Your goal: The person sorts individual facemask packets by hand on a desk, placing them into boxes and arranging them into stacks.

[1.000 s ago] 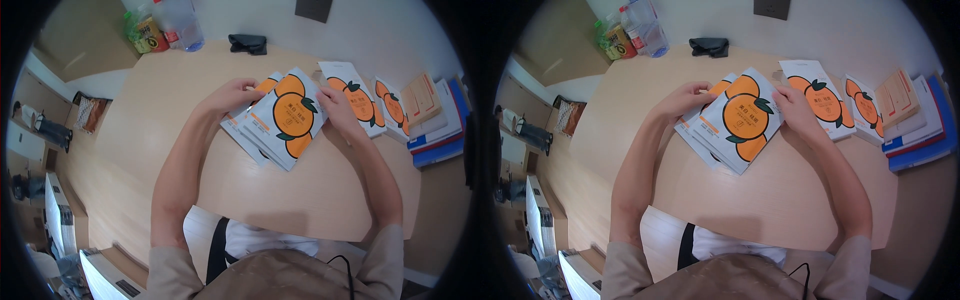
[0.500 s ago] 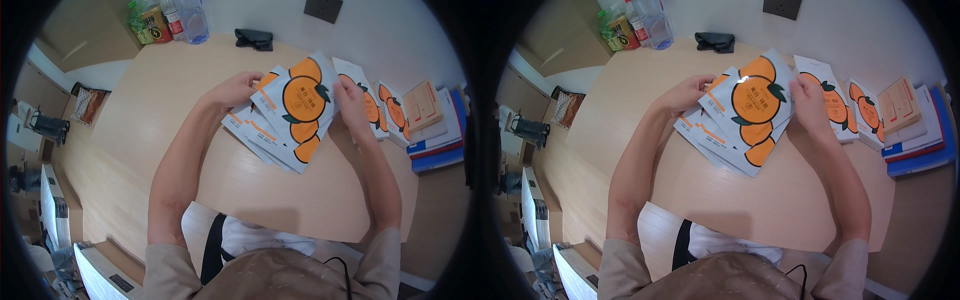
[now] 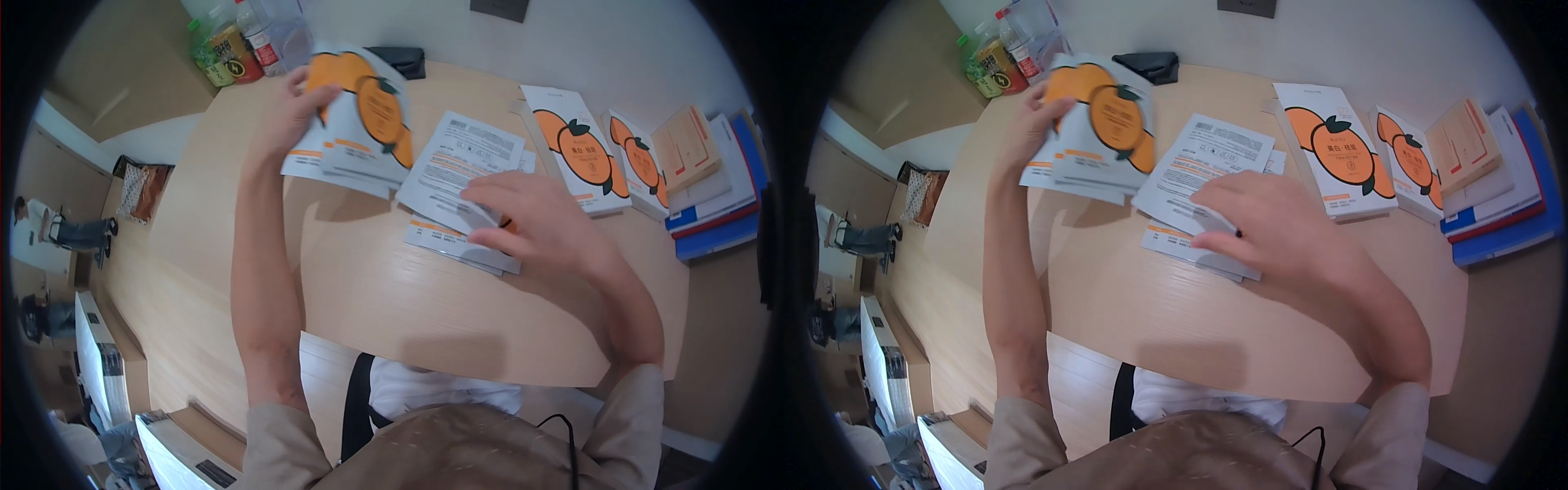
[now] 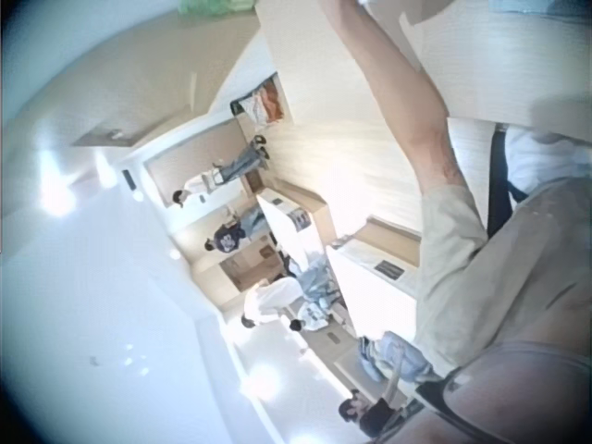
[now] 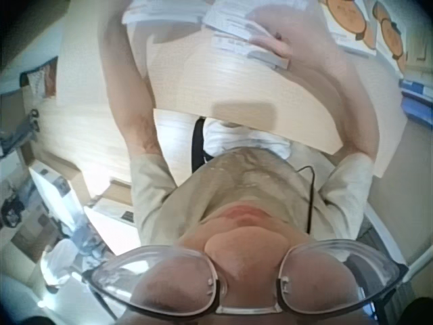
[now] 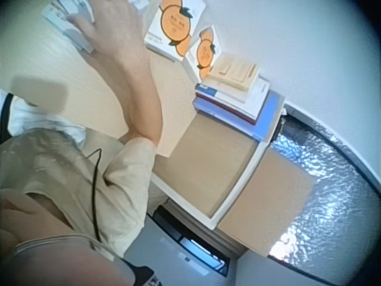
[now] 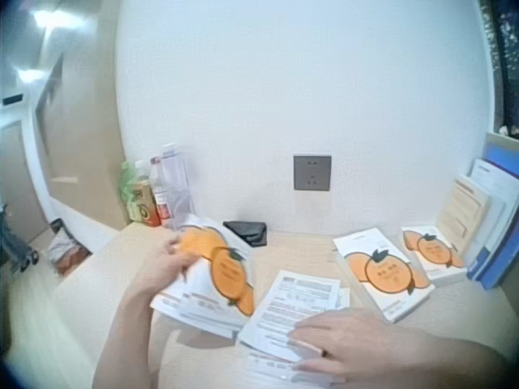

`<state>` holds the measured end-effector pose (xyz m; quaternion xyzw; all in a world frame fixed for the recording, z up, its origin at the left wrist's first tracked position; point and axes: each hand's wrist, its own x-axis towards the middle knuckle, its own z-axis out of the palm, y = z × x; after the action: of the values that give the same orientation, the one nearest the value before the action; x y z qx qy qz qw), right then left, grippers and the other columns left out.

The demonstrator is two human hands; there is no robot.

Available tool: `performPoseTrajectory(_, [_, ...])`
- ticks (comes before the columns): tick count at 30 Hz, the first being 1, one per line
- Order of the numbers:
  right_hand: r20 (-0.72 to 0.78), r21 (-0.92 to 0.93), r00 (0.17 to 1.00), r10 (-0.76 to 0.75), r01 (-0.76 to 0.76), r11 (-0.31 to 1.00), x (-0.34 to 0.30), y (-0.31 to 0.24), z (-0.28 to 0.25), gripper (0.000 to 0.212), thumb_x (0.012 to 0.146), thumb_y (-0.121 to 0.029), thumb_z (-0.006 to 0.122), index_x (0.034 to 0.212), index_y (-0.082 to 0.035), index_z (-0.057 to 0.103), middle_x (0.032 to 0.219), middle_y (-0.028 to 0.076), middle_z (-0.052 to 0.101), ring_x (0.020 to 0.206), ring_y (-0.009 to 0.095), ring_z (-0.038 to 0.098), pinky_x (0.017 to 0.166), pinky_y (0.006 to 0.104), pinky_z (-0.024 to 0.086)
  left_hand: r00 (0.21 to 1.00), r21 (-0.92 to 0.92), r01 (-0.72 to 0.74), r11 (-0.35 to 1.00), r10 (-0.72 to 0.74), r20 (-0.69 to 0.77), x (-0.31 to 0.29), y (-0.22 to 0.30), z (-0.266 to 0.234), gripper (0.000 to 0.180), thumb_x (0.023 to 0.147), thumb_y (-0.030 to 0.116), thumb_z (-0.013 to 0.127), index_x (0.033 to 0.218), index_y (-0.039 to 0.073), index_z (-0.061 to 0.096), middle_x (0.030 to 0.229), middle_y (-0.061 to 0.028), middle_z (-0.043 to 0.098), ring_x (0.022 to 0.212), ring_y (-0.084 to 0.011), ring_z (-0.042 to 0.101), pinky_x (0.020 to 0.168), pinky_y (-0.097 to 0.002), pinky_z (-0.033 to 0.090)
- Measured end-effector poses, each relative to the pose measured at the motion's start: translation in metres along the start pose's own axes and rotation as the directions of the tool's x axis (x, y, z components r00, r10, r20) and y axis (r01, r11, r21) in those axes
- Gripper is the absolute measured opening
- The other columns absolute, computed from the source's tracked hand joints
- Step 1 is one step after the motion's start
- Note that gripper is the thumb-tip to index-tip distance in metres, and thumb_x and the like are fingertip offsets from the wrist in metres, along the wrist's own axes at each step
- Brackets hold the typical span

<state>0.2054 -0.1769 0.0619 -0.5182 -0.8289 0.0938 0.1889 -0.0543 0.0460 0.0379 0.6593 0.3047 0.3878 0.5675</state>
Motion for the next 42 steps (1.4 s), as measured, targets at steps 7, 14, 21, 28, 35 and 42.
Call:
performPoseTrajectory(7, [-0.053,0.038,0.956,0.290,-0.288,0.957,0.004,-0.006,-0.020,0.039,0.090,-0.030,0.058,0.117,-0.003,0.059,0.114,0.013,0.063,0.105,0.025,0.059,0.088,0.0345,0.047,0.934,-0.390,-0.325,0.862,0.228,-0.275,-0.006,0.013,-0.013,0.027,0.088,0.008,0.061,0.112,-0.002,0.053,0.096,-0.0081,0.065,0.084,-0.0133,0.065,0.076,-0.0257,0.053])
performPoseTrajectory(14, [-0.329,0.166,0.826,0.459,-0.427,0.889,0.004,0.030,-0.040,0.041,0.092,-0.029,0.053,0.120,0.001,0.056,0.104,0.016,0.066,0.090,0.025,0.064,0.078,0.0349,0.050,0.953,-0.431,-0.290,0.855,0.299,-0.048,-0.013,0.028,0.039,0.033,0.087,0.005,0.060,0.118,-0.002,0.049,0.101,-0.0102,0.065,0.085,-0.0126,0.065,0.077,-0.0239,0.053])
performPoseTrajectory(21, [0.082,0.087,0.763,0.642,-0.647,0.758,0.002,0.024,-0.041,0.044,0.091,-0.030,0.054,0.120,0.004,0.055,0.103,0.019,0.065,0.092,0.026,0.064,0.079,0.0351,0.050,0.997,-0.068,0.016,0.998,-0.011,0.077,-0.018,0.024,0.046,0.035,0.086,0.008,0.063,0.118,0.000,0.052,0.092,-0.0077,0.067,0.075,-0.0107,0.065,0.066,-0.0221,0.051])
performPoseTrajectory(28, [0.175,-0.106,0.751,0.637,-0.629,0.770,0.003,0.048,-0.013,0.042,0.095,-0.018,0.046,0.133,0.000,0.042,0.097,0.016,0.061,0.072,0.018,0.063,0.069,0.0321,0.051,0.962,0.001,-0.130,0.992,0.126,-0.242,-0.012,0.025,0.014,0.031,0.086,0.009,0.064,0.113,0.000,0.053,0.090,-0.0093,0.067,0.076,-0.0114,0.065,0.067,-0.0228,0.050])
performPoseTrajectory(35, [0.230,0.379,0.669,0.707,-0.731,0.568,0.009,0.056,-0.010,0.048,0.093,-0.005,0.041,0.140,-0.001,0.030,0.092,0.012,0.058,0.066,0.015,0.062,0.060,0.0268,0.055,0.983,-0.294,-0.159,0.943,0.124,-0.133,-0.016,0.031,0.047,0.033,0.087,0.011,0.062,0.116,0.001,0.051,0.093,-0.0075,0.066,0.081,-0.0107,0.062,0.073,-0.0220,0.050])
performPoseTrajectory(42, [0.254,0.586,0.651,0.715,-0.692,0.422,0.013,0.058,0.005,0.054,0.089,0.001,0.045,0.140,0.002,0.028,0.083,0.009,0.054,0.062,0.012,0.061,0.058,0.0251,0.054,0.922,0.503,0.319,0.803,-0.385,0.030,-0.014,-0.013,0.081,0.034,0.084,0.017,0.068,0.108,-0.005,0.058,0.079,-0.0121,0.064,0.068,-0.0144,0.061,0.059,-0.0271,0.050])
